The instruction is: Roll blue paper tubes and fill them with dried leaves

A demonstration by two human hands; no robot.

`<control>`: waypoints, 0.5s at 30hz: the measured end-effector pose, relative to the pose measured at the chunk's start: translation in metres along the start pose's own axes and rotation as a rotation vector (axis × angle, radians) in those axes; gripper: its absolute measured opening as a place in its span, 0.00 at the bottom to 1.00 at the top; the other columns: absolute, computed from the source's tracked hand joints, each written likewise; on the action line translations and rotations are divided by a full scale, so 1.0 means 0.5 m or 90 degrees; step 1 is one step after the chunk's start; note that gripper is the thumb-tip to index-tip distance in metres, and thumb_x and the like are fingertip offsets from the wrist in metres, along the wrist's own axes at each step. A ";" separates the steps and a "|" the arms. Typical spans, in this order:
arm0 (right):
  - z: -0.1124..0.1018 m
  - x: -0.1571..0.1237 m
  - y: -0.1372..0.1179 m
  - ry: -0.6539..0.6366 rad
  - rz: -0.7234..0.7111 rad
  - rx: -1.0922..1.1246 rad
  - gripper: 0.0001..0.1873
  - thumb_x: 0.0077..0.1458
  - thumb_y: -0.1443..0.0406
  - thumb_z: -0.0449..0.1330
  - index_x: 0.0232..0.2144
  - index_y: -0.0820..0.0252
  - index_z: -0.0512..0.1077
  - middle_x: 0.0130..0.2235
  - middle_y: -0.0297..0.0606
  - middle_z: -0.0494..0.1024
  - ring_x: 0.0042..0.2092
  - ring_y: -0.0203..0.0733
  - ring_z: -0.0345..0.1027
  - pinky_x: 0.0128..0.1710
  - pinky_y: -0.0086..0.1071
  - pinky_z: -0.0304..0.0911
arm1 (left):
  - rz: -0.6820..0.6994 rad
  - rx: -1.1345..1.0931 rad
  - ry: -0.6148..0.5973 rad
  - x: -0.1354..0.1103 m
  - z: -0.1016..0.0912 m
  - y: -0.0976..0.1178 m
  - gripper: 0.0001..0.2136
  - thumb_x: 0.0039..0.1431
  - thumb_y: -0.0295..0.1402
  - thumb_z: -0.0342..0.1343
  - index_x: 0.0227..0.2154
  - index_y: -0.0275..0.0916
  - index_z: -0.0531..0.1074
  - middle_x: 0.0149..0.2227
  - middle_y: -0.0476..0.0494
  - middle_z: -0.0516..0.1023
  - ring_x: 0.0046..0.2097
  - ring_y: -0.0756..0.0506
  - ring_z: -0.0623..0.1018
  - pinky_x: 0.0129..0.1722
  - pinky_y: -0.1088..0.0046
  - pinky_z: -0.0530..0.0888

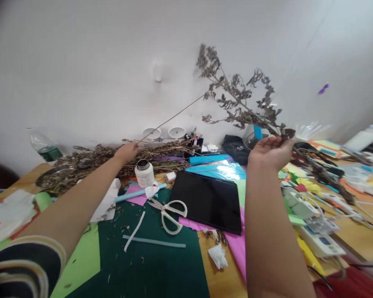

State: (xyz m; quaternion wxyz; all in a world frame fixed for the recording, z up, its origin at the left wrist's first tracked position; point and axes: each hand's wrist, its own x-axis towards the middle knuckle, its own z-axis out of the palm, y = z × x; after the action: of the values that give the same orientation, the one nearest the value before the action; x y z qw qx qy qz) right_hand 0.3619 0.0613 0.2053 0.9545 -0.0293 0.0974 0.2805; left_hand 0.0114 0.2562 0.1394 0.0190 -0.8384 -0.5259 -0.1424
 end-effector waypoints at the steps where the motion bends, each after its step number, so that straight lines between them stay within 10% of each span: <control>1: -0.004 0.010 -0.007 -0.002 -0.075 -0.019 0.12 0.52 0.60 0.51 0.28 0.62 0.69 0.26 0.28 0.71 0.25 0.26 0.66 0.24 0.21 0.64 | -0.011 0.013 0.005 0.007 -0.003 -0.011 0.14 0.56 0.37 0.46 0.41 0.33 0.64 0.41 0.41 0.69 0.41 0.46 0.70 0.40 0.62 0.68; 5: -0.024 0.048 -0.052 0.061 -0.271 -0.091 0.14 0.56 0.63 0.48 0.44 0.63 0.62 0.44 0.40 0.67 0.42 0.39 0.64 0.39 0.38 0.63 | -0.028 0.068 0.053 0.017 -0.049 -0.071 0.18 0.61 0.36 0.34 0.39 0.31 0.65 0.41 0.38 0.69 0.44 0.45 0.68 0.43 0.67 0.65; 15: -0.022 0.064 -0.179 0.085 -0.422 -0.123 0.13 0.54 0.63 0.50 0.43 0.60 0.63 0.45 0.39 0.66 0.42 0.38 0.64 0.39 0.37 0.63 | -0.114 0.205 0.120 0.013 -0.207 -0.234 0.24 0.57 0.41 0.29 0.38 0.30 0.66 0.36 0.40 0.69 0.38 0.45 0.67 0.38 0.67 0.66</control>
State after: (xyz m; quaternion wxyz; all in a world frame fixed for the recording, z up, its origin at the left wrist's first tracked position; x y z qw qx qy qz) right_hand 0.4350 0.0018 0.1882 0.9781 -0.1676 0.1175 -0.0389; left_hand -0.1123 0.2951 0.2265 0.1894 -0.7574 -0.6101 -0.1353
